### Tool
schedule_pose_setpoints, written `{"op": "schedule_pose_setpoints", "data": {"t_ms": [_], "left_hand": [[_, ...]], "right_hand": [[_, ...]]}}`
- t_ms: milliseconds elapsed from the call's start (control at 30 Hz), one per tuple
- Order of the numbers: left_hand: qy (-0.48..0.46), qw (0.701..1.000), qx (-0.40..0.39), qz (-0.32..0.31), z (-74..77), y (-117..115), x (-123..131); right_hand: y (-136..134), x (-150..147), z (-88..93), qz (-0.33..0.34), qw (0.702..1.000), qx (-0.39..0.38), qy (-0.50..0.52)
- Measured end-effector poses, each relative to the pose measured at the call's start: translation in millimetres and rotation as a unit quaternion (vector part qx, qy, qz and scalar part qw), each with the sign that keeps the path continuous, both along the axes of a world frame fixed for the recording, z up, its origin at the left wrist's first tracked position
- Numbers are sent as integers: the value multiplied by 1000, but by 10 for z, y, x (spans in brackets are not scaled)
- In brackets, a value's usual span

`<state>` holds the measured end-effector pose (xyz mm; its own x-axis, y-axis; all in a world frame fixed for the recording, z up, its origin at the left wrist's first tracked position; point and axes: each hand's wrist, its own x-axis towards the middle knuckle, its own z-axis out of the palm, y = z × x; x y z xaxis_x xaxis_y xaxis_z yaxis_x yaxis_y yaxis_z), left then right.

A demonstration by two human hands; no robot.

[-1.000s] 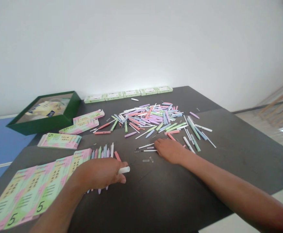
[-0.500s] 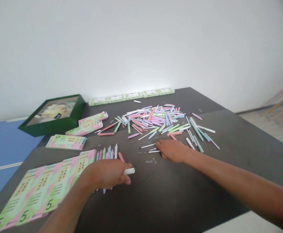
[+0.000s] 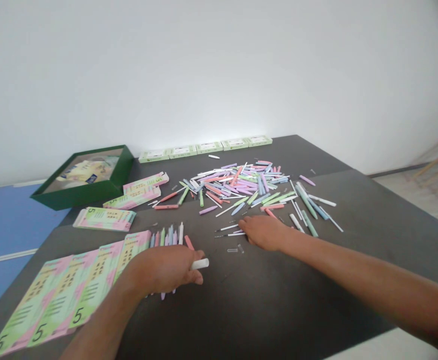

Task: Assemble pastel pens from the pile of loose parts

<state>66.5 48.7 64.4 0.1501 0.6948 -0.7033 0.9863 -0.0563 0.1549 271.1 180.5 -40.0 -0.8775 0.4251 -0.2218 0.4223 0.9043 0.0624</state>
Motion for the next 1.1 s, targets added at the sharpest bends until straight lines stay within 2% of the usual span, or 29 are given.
{"op": "schedule_pose_setpoints", "data": {"t_ms": [367, 567, 700, 867, 1100], "left_hand": [[5, 1000, 16, 3, 34, -45, -35], [-1, 1000, 15, -12, 39, -55, -15], [1, 1000, 13, -11, 46, -56, 10], [0, 1000, 15, -2, 61, -73, -4], [-10, 1000, 13, -4, 91, -79, -9]], "right_hand": [[-18, -46, 15, 2, 1000, 7, 7], [-18, -40, 101, -18, 999, 26, 41], [-96, -195, 116, 10, 996, 38, 82], [-228, -429, 60, 60, 995, 32, 71], [-312, -465, 3, 33, 996, 32, 73]]}}
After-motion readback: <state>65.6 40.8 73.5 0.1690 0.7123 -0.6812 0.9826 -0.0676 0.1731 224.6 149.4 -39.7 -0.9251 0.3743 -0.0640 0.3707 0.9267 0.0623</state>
